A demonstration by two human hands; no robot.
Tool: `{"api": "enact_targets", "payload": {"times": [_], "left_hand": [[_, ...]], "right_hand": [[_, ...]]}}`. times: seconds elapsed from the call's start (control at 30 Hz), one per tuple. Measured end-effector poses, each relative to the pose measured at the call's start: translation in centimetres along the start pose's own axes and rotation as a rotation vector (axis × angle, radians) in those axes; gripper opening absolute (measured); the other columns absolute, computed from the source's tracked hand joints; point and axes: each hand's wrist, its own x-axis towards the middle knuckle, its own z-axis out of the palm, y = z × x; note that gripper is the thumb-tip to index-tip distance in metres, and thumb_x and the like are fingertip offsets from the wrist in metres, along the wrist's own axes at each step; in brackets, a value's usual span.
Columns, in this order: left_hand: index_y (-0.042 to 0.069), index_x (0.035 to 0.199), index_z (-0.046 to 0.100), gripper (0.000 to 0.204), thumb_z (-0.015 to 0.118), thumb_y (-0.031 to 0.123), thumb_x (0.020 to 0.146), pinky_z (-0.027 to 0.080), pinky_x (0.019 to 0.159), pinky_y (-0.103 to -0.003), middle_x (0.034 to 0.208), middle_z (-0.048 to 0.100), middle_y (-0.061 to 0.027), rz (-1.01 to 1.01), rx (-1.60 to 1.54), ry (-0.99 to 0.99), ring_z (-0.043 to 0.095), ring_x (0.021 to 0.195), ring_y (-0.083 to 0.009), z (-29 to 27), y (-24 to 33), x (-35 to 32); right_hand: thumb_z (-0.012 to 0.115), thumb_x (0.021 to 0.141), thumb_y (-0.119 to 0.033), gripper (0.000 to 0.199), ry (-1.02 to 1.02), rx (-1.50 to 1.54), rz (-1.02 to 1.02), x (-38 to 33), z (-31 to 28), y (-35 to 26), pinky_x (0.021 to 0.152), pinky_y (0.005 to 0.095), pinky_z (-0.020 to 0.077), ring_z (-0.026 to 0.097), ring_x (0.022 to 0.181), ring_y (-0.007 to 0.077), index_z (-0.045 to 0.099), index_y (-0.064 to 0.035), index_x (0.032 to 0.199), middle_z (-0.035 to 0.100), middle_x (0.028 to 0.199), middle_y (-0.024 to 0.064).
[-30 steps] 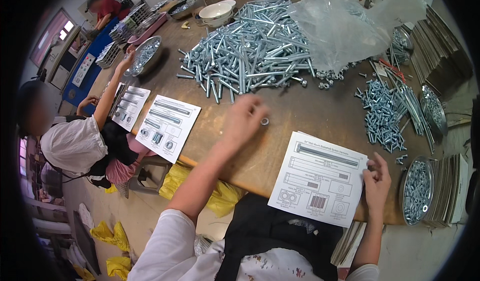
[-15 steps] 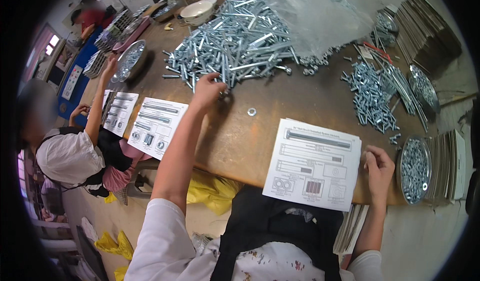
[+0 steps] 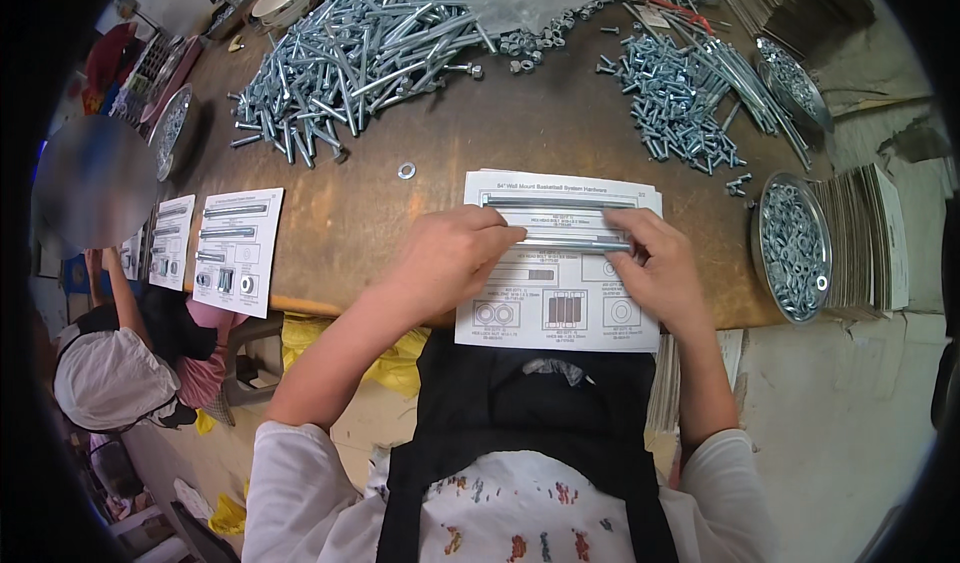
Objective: The person picks bolts, nuts, and washers from piles on a table and places them into designated slots on a printed cardboard sheet. The person repeats this process to fill multiple slots on the sheet.
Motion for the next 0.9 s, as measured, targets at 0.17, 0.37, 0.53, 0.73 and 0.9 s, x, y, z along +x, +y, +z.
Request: {"api": "enact_targets", "payload": {"times": [0.17, 0.37, 0.53, 0.73, 0.9], "left_hand": [[0.005, 0.106, 0.072, 0.026, 0.073, 0.007, 0.080, 0.053, 0.066, -0.035, 0.093, 0.068, -0.0092, -0.099, -0.014, 0.085, 0.066, 0.076, -0.0263, 1.2, -0.4, -0.6], [0.003, 0.102, 0.073, 0.020, 0.076, 0.011, 0.084, 0.049, 0.065, -0.028, 0.091, 0.065, -0.0071, -0.349, -0.332, 0.169, 0.063, 0.072, -0.0169, 0.5, -1.8, -3.5], [0.003, 0.103, 0.073, 0.019, 0.073, 0.010, 0.085, 0.050, 0.069, -0.030, 0.089, 0.066, -0.0095, -0.384, -0.347, 0.187, 0.064, 0.077, -0.0205, 1.2, -2.2, -4.3], [0.003, 0.107, 0.071, 0.020, 0.070, 0.010, 0.088, 0.053, 0.072, -0.035, 0.091, 0.067, -0.0127, -0.345, -0.196, 0.316, 0.065, 0.083, -0.0271, -0.7, -5.6, -4.2], [0.003, 0.105, 0.069, 0.026, 0.072, 0.021, 0.087, 0.054, 0.074, -0.039, 0.092, 0.070, -0.0149, -0.725, 0.328, 0.478, 0.069, 0.084, -0.0303, -6.0, -14.3, -5.7]], "right_hand": [[0.071, 0.081, -0.002, 0.023, 0.062, -0.092, -0.095, -0.2, 1.1, 0.6, 0.066, 0.0319, 0.0523, 0.067, 0.076, 0.0238, 0.071, -0.0015, 0.104, 0.067, 0.097, 0.0110], [0.076, 0.077, -0.001, 0.015, 0.151, -0.094, -0.133, -0.3, 1.8, 1.6, 0.062, 0.0315, 0.0503, 0.065, 0.071, 0.0221, 0.074, -0.0046, 0.091, 0.066, 0.086, 0.0079], [0.076, 0.076, 0.001, 0.016, 0.152, -0.114, -0.172, -0.1, 2.2, 1.2, 0.060, 0.0297, 0.0495, 0.063, 0.068, 0.0201, 0.074, -0.0044, 0.090, 0.066, 0.085, 0.0075], [0.074, 0.074, 0.004, 0.023, 0.171, -0.093, -0.106, -0.7, 2.2, 1.4, 0.059, 0.0277, 0.0479, 0.062, 0.068, 0.0174, 0.073, -0.0028, 0.096, 0.065, 0.088, 0.0084], [0.071, 0.076, 0.007, 0.028, 0.263, 0.021, -0.080, -0.7, 2.5, 0.9, 0.058, 0.0250, 0.0451, 0.055, 0.066, 0.0127, 0.070, -0.0003, 0.103, 0.065, 0.097, 0.0088]]}}
